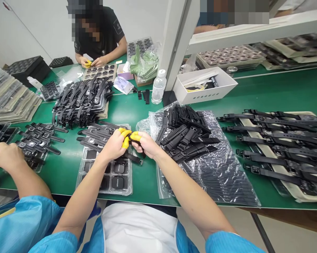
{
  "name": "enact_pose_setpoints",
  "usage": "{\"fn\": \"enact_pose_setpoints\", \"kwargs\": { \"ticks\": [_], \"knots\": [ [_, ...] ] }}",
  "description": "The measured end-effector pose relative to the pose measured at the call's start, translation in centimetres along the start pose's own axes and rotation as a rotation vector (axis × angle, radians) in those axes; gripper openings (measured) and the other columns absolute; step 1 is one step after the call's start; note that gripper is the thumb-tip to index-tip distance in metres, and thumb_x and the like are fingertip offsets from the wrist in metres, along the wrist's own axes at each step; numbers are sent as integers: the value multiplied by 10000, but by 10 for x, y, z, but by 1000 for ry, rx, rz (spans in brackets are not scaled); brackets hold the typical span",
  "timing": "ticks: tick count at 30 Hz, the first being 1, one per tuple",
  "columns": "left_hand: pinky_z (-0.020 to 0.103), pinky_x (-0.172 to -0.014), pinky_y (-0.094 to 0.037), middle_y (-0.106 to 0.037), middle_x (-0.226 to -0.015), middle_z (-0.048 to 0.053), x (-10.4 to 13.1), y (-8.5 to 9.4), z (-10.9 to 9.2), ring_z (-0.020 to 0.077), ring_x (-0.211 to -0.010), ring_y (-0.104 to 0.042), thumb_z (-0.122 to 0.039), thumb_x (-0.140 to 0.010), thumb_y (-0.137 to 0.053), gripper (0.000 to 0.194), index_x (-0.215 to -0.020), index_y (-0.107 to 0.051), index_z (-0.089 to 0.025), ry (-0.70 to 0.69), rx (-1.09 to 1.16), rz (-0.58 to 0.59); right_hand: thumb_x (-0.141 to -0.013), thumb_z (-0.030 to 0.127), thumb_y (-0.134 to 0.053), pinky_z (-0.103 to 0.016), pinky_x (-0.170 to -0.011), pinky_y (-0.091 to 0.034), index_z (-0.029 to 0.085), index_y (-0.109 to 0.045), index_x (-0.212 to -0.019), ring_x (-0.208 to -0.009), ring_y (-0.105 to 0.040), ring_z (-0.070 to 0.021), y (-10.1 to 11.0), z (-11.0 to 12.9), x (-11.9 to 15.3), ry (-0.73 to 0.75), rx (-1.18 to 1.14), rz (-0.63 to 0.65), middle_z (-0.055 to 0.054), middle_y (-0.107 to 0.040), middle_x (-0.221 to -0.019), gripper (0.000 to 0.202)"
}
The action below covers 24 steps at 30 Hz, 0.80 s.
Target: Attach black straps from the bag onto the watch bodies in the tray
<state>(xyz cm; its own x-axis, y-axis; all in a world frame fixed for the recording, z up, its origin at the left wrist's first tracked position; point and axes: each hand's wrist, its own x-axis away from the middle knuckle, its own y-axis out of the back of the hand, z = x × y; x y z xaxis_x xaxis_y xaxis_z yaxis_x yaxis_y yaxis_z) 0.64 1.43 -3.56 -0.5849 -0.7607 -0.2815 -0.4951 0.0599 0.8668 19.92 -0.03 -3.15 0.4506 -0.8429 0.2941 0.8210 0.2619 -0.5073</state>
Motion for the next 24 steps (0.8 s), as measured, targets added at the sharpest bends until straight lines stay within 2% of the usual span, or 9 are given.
{"fn": "enact_pose_setpoints", "kwargs": {
  "ticks": [6, 9, 11, 13, 15, 19, 24],
  "knots": [
    [471, -1122, -530, -648, -1291, 153, 0, 3, 0, 277, -1262, -605, -232, -1054, -407, 375, -1382, -577, -168, -13, 173, -52, -798, 469, -816, -201, -398, -220, 225, -522, -851, -407, -302, -70, 0, 0, 0, 24, 3, 7, 79, -487, -510, 386],
    [456, -1101, -545, -654, -1334, 155, 1, 2, 1, 274, -1268, -632, -295, -1041, -516, 395, -1420, -539, -185, 45, 284, -105, -803, 532, -817, -223, -415, -300, 228, -528, -862, -444, -386, -97, 0, 0, 0, 87, -8, -17, 57, -524, -545, 423],
    [423, -1035, -577, -691, -1270, 139, 0, 1, 0, 260, -1186, -682, -314, -1010, -599, 367, -1358, -577, -199, 109, 367, -173, -819, 581, -800, -242, -448, -371, 226, -539, -871, -496, -468, -120, 0, -1, 0, 144, 12, -30, 33, -566, -596, 444],
    [398, -971, -593, -721, -1170, 116, -1, 0, -2, 244, -1095, -708, -329, -992, -643, 245, -1202, -649, -205, 145, 445, -263, -846, 617, -771, -249, -468, -396, 223, -536, -856, -514, -490, -122, -1, -1, 1, 155, 40, -6, 31, -560, -620, 458],
    [378, -919, -603, -729, -1126, 103, -2, -1, -6, 228, -1035, -718, -370, -984, -668, 204, -1097, -673, -201, 162, 572, -346, -867, 632, -745, -236, -449, -354, 220, -518, -837, -476, -424, -93, -2, -1, 2, 106, 40, 45, 52, -504, -611, 472],
    [307, -751, -620, -757, -1094, 85, -7, 2, -10, 199, -912, -754, -514, -942, -722, 361, -1102, -635, -202, 299, 909, -521, -902, 614, -704, -201, -415, -186, 215, -521, -898, -430, -245, -48, -2, 0, 4, -44, 56, 134, 87, -422, -603, 439],
    [273, -670, -623, -779, -1142, 83, -10, 27, 10, 152, -729, -762, -598, -887, -768, 487, -1081, -521, -225, 435, 1012, -956, -926, 549, -675, -196, -414, -109, 211, -539, -909, -428, -199, -47, 2, 3, 5, -122, 176, 187, 94, -387, -571, 364]
  ]
}}
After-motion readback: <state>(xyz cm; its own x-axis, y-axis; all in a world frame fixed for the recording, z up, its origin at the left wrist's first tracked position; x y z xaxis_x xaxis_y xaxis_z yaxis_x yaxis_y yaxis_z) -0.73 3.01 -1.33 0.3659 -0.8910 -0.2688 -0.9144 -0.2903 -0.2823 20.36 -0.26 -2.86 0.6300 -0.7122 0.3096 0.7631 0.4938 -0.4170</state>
